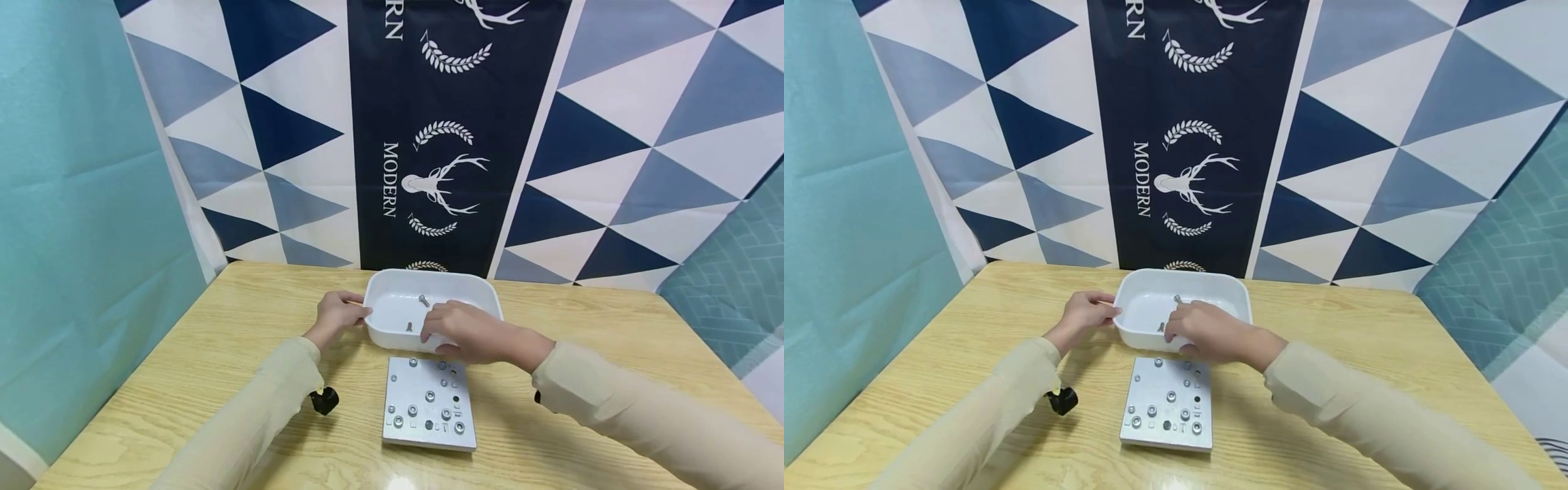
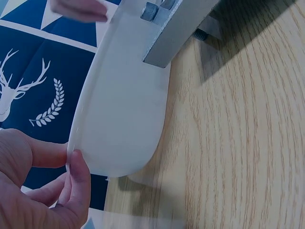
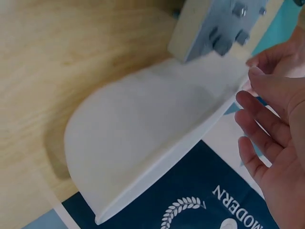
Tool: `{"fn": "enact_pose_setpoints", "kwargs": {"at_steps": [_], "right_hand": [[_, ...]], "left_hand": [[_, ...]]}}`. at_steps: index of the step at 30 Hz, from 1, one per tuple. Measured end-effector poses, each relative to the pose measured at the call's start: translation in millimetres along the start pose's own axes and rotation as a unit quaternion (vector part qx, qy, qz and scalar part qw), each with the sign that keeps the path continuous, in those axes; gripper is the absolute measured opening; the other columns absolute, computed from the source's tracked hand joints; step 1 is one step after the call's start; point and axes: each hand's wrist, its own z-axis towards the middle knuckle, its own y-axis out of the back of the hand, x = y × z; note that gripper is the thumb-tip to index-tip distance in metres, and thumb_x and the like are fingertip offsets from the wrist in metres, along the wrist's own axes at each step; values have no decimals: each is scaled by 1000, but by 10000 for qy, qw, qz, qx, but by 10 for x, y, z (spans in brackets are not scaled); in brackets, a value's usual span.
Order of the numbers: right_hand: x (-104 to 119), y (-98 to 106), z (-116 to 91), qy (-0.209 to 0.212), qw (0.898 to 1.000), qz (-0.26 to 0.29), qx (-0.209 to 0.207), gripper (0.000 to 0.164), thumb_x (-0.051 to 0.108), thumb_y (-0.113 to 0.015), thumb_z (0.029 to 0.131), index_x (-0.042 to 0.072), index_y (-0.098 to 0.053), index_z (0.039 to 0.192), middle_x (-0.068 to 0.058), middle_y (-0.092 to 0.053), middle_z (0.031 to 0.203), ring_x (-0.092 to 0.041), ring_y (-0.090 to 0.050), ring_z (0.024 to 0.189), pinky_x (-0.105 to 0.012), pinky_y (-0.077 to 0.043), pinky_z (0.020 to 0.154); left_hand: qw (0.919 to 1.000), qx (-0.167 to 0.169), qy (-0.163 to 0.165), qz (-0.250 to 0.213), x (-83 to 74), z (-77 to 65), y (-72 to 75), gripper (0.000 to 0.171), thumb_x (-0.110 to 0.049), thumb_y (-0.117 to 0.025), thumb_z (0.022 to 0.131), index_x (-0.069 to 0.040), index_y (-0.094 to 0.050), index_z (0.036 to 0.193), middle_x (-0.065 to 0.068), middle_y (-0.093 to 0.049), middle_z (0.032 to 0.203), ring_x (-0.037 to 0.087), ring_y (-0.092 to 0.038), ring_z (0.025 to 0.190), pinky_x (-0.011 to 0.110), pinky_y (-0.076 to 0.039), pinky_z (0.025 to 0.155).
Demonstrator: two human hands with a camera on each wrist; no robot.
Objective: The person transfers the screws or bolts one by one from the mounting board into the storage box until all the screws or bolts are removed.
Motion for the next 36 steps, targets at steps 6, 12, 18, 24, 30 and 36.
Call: {"fn": "enact_pose_setpoints", "kwargs": {"at_steps": [6,12,18,24,30,36], "right_hand": [[120,-64,-117,325,9994,-23,-65,21,11,-80,79,15,-71,98,6,-72,96,-10,-62,92,-30,-56,87],[211,-112,-199,356,9994,14,-30,19,13,-80,80,17,-71,96,9,-70,92,-6,-58,86,-25,-53,80],[264,-132,-242,307,9995,-30,100,18,17,-79,81,18,-71,97,10,-69,92,-5,-59,87,-24,-53,81],[278,-174,-269,219,9996,-4,203,16,15,-78,82,19,-72,96,10,-70,91,-5,-60,87,-23,-54,81],[288,-197,-296,188,9997,31,177,14,14,-77,82,19,-72,94,11,-71,91,-4,-60,87,-23,-55,83],[307,-205,-309,191,9997,96,69,12,14,-76,83,18,-72,93,10,-71,90,-4,-61,87,-23,-56,84]], "left_hand": [[10000,-17,3,23,-5,-3,-1,31,-6,-73,85,0,-68,115,21,-67,115,13,-66,75,32,-63,84],[10000,-29,57,30,7,5,-1,31,-6,-73,85,0,-68,115,20,-67,115,13,-66,77,31,-63,84],[10000,-14,-20,-11,7,4,-2,30,-5,-74,85,1,-68,114,21,-67,114,12,-64,74,33,-63,84],[10000,0,-10,-85,1,0,-5,30,-5,-73,85,1,-68,114,21,-66,115,13,-65,75,34,-62,86],[9999,0,-30,-131,3,-3,2,30,-4,-74,84,1,-69,113,21,-67,113,11,-64,71,34,-63,85],[9999,25,-42,-138,9,-8,5,30,-4,-74,84,1,-69,113,20,-67,110,11,-63,71,31,-63,82]]}}
